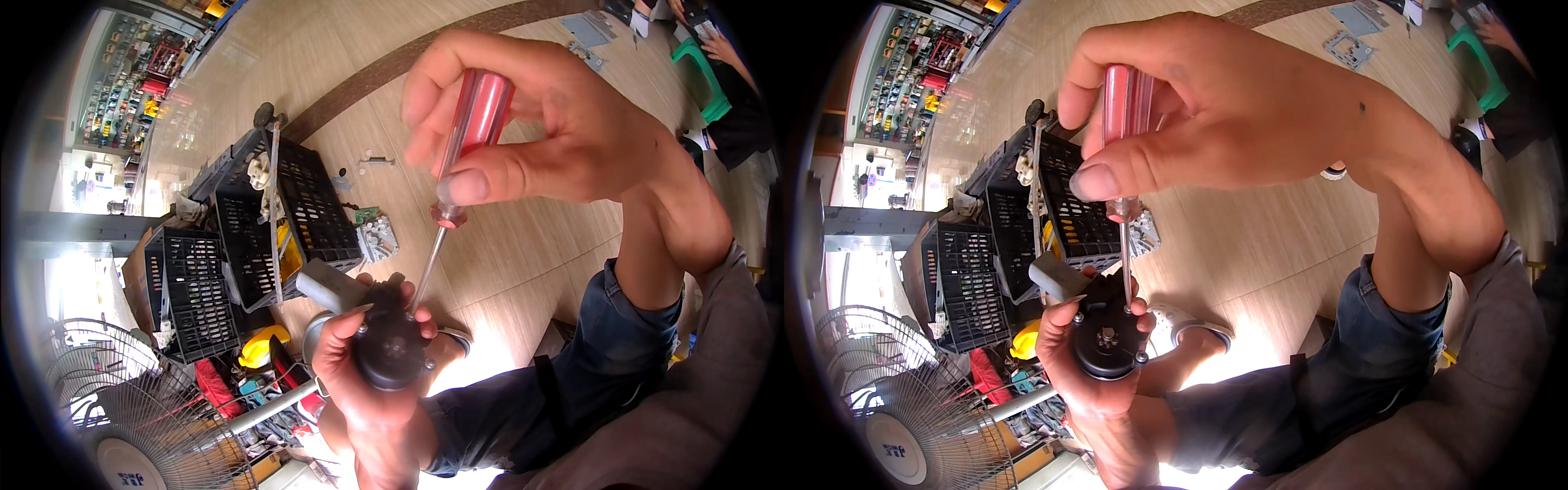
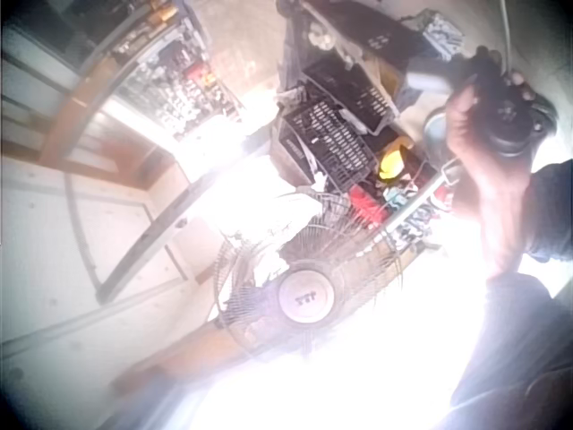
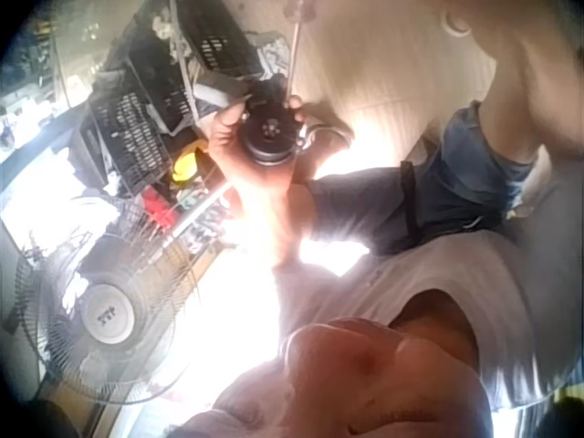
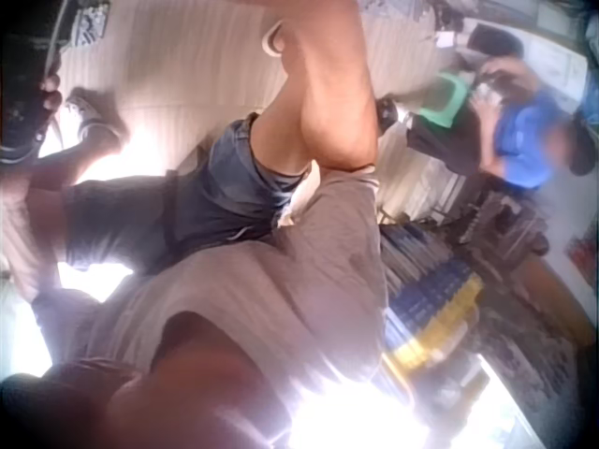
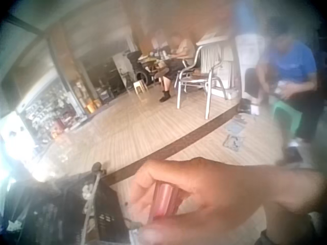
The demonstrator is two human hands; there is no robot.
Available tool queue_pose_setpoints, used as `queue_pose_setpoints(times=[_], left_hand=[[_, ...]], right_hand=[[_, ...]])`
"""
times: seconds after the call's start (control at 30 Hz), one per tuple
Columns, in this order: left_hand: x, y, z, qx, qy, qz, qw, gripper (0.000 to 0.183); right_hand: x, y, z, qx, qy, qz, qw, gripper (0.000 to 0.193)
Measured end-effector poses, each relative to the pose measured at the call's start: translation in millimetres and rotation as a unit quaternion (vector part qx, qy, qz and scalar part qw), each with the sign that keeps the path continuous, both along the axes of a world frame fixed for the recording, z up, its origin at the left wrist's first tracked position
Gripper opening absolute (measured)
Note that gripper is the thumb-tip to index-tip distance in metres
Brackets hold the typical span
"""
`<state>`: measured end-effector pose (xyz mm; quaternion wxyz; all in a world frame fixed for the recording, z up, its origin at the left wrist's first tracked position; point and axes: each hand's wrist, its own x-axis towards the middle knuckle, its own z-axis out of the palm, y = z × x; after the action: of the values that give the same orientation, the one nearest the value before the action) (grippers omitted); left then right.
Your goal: The person unscrews several screws from a black motor housing using a screwdriver while holding the housing in their other hand.
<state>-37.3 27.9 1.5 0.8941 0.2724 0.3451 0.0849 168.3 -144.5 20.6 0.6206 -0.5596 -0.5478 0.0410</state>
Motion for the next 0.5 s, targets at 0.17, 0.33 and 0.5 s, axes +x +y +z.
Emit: queue_pose_setpoints(times=[0.17, 0.33, 0.5], left_hand=[[1.9, -1.6, 1.6, -0.006, -0.001, -0.001, 1.000, 0.039], [0.2, 1.1, -1.3, 0.003, -0.015, -0.004, 1.000, 0.040], [0.5, 0.6, -0.4, -0.002, -0.016, -0.008, 1.000, 0.040]], right_hand=[[4.6, -11.5, -4.4, -0.056, 0.135, 0.042, 0.988, 0.037], [2.0, -6.7, -4.0, 0.038, 0.046, 0.027, 0.998, 0.030], [1.1, -6.8, 17.8, -0.034, 0.165, 0.052, 0.984, 0.028]])
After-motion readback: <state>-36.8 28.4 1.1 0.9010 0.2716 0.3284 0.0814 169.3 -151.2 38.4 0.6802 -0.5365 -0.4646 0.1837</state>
